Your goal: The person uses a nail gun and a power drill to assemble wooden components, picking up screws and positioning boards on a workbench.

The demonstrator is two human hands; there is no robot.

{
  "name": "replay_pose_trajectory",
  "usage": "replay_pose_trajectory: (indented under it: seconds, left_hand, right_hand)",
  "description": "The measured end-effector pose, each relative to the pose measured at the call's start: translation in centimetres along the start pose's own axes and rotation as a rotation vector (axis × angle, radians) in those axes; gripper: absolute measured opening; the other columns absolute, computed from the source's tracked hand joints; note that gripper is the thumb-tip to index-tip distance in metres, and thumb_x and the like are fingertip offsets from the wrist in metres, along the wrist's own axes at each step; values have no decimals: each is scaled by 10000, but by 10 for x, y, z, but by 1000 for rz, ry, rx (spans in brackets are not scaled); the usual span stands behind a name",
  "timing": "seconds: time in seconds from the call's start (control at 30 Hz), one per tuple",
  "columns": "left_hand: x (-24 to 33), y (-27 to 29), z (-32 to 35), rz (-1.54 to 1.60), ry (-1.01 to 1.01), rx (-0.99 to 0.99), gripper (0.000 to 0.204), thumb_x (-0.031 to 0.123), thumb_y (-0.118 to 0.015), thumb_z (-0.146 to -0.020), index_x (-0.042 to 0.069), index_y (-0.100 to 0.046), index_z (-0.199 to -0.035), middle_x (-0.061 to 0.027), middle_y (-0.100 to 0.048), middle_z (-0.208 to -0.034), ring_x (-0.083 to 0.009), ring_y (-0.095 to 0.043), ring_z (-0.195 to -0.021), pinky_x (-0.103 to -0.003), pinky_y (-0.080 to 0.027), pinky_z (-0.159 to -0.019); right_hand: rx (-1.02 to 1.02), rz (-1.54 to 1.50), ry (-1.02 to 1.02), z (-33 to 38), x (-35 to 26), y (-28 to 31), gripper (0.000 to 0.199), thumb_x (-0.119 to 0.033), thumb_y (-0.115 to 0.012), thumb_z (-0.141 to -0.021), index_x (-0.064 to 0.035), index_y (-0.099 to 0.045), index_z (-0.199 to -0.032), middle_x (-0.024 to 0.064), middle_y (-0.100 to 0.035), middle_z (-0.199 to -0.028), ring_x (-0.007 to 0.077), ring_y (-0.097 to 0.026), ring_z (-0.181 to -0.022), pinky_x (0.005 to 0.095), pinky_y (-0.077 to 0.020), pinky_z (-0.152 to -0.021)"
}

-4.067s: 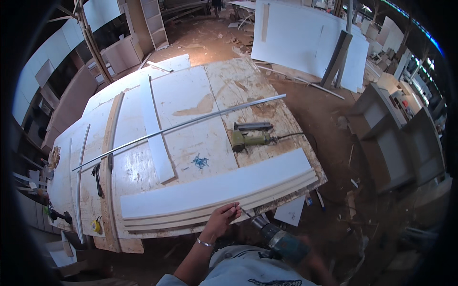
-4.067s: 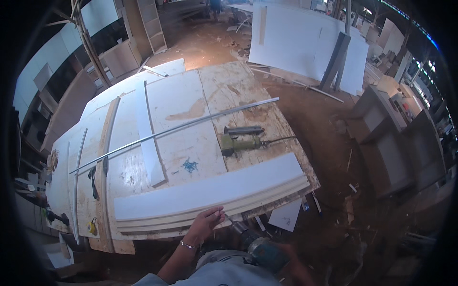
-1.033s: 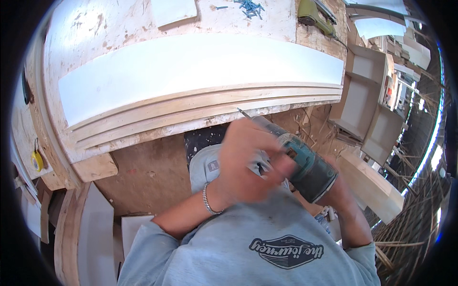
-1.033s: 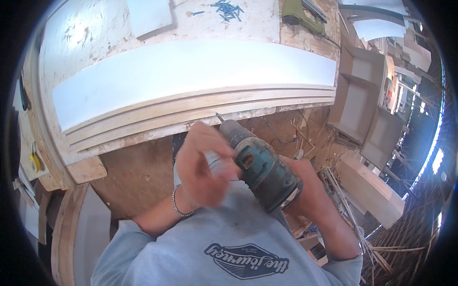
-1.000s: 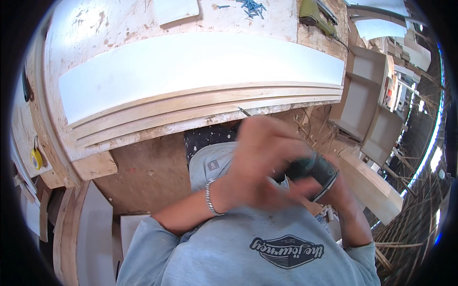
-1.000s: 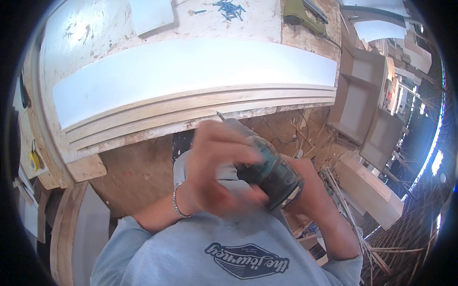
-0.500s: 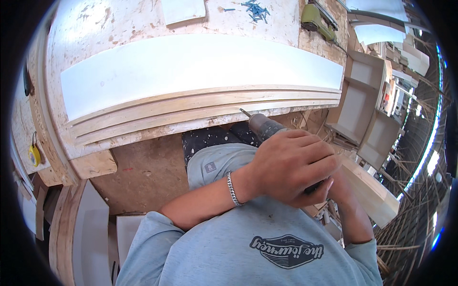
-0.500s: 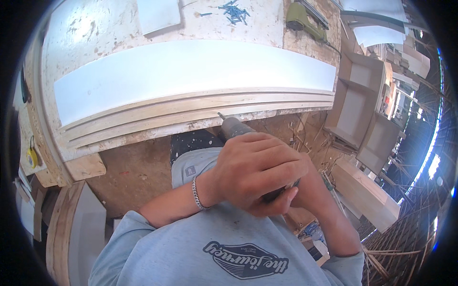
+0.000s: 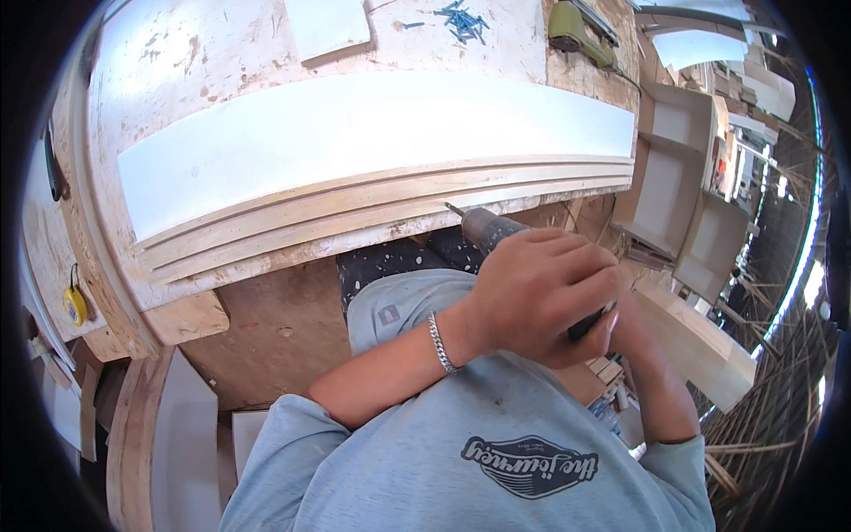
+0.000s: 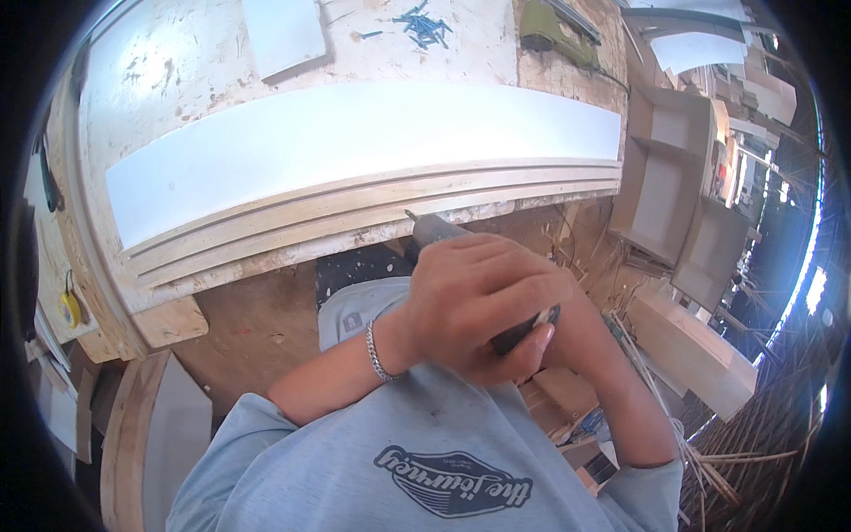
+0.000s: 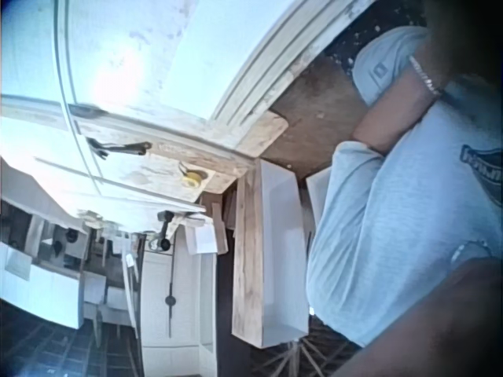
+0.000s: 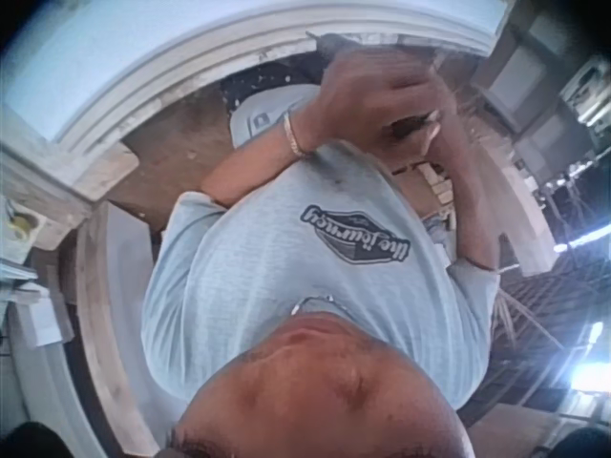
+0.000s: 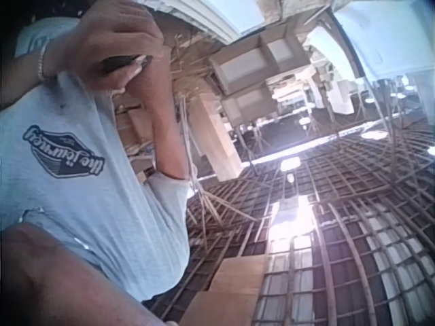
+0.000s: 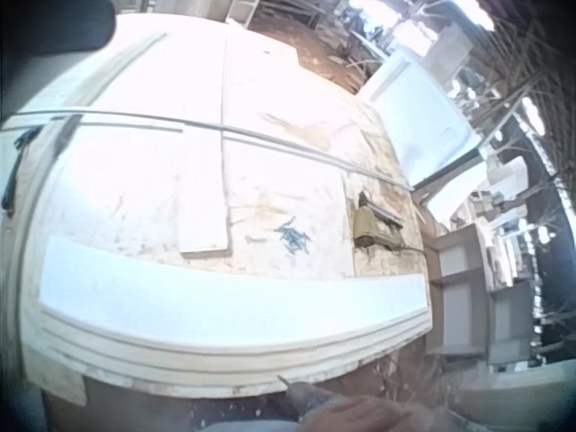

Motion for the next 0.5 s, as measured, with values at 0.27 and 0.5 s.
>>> replay_pose_trajectory:
  seconds: [0.27, 0.5]
  left_hand:
    - [0, 3, 0, -57, -28, -1, 254, 184, -636, -720, 77, -675, -946, -77, -673, -836, -247, -668, -675, -334, -540, -599]
    - [-1, -5, 6, 12, 49, -129, 306, 266, -679, -796, 54, -670, -1017, -107, -677, -939, -289, -666, -843, -379, -538, -756]
  right_hand:
    - [-4, 44, -73, -5, -1, 0, 387, -177, -765, -697, -74, -671, -1058, 143, -696, -1031, 315, -676, -953, 384, -527, -803]
    - [20, 22, -39, 4, 15, -3, 412, -157, -771, -688, -79, -677, -1081, 147, -712, -979, 321, -688, -913, 385, -528, -798]
Point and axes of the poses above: each hand's wrist, its own z-axis away from the middle knuckle, its own y-axis out of the back of the hand, x = y × z, the point moved 8 cm from there along -z, towards the middle knuckle
